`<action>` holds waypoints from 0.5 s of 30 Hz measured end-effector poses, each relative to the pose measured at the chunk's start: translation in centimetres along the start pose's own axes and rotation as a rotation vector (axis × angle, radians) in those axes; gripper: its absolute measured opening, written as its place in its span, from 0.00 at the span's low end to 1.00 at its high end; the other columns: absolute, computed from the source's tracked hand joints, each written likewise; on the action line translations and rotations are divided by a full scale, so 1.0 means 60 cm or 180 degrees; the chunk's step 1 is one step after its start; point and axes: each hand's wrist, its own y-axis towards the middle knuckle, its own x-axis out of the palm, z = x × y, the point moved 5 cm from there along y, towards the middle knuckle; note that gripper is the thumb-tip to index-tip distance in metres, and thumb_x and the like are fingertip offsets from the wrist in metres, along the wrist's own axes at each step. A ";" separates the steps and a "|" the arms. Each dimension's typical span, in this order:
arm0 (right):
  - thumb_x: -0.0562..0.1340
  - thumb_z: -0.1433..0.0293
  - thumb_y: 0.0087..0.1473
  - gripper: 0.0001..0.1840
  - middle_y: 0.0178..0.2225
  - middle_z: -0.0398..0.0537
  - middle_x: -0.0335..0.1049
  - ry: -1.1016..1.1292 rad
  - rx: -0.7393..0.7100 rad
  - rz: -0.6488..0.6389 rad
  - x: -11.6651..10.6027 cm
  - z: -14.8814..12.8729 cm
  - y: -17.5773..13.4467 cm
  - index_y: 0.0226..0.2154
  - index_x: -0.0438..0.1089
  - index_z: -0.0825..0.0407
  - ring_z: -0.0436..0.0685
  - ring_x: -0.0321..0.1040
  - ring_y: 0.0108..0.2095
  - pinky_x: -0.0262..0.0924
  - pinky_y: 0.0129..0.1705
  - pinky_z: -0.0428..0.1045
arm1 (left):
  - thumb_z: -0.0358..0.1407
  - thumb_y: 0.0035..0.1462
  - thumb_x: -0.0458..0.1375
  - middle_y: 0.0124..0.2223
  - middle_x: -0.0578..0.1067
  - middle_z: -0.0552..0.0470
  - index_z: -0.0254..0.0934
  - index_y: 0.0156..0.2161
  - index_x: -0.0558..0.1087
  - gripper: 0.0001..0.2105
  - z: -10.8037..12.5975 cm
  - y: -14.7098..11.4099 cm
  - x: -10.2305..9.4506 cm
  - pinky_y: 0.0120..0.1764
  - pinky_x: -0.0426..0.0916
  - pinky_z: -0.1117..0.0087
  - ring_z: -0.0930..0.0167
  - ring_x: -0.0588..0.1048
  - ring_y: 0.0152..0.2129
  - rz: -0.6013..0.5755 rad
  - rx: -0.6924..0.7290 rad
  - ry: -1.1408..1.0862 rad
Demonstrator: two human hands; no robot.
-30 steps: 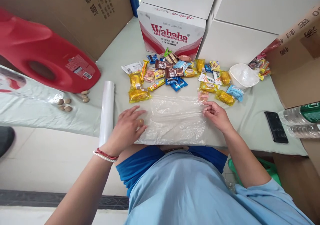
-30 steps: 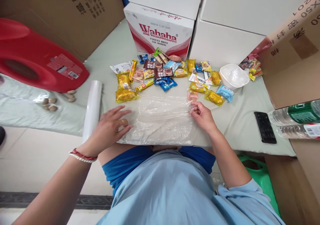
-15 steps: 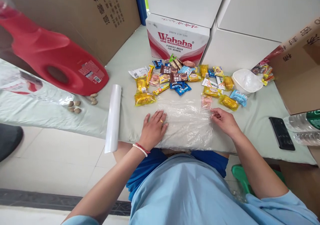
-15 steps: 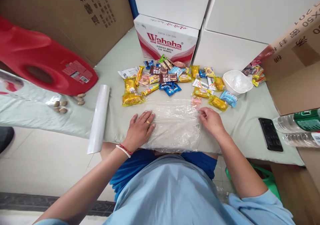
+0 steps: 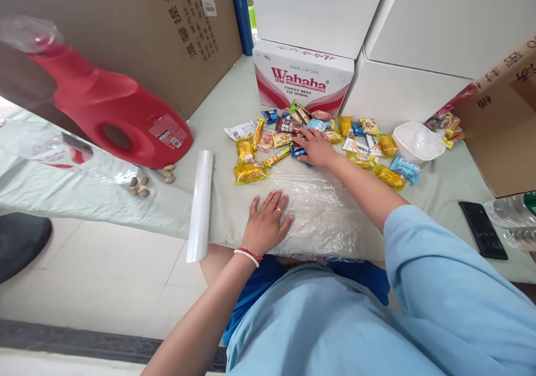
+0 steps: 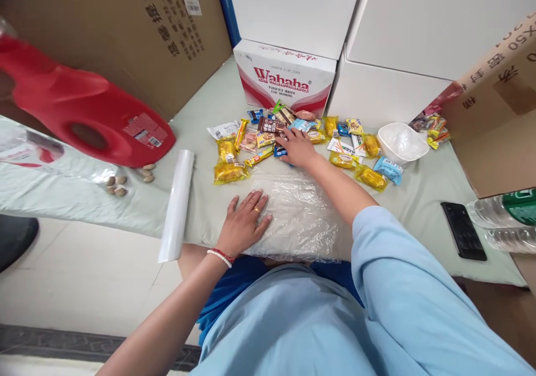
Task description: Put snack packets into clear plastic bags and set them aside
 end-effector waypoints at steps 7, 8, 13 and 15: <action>0.57 0.60 0.65 0.33 0.67 0.63 0.64 -0.0148 0.0588 -0.0087 0.004 0.121 -0.107 0.69 0.64 0.51 0.78 0.58 0.65 0.55 0.63 0.72 | 0.46 0.72 0.49 0.74 0.63 0.42 0.42 0.71 0.64 0.26 0.001 -0.001 -0.005 0.72 0.48 0.42 0.57 0.61 0.71 0.0068 -0.0020 -0.0190; 0.59 0.59 0.63 0.34 0.69 0.63 0.62 -0.0181 0.0657 -0.0108 0.002 0.129 -0.114 0.69 0.64 0.51 0.79 0.55 0.67 0.53 0.65 0.74 | 0.46 0.72 0.49 0.74 0.63 0.42 0.42 0.71 0.64 0.26 0.000 -0.001 -0.005 0.72 0.48 0.42 0.57 0.61 0.72 0.0071 -0.0024 -0.0195; 0.62 0.58 0.62 0.33 0.68 0.61 0.63 -0.0042 0.0087 0.0085 -0.015 0.046 -0.068 0.66 0.67 0.52 0.77 0.52 0.68 0.50 0.67 0.70 | 0.46 0.73 0.49 0.74 0.63 0.41 0.42 0.71 0.64 0.26 0.000 -0.001 -0.005 0.72 0.48 0.41 0.56 0.61 0.72 0.0051 -0.0012 -0.0160; 0.60 0.64 0.63 0.31 0.66 0.60 0.65 0.0049 -0.0221 0.0074 -0.011 -0.017 -0.030 0.67 0.66 0.53 0.74 0.56 0.65 0.55 0.65 0.66 | 0.46 0.73 0.49 0.74 0.63 0.41 0.42 0.71 0.64 0.26 0.001 -0.001 -0.005 0.72 0.49 0.41 0.57 0.61 0.72 0.0041 0.0002 -0.0147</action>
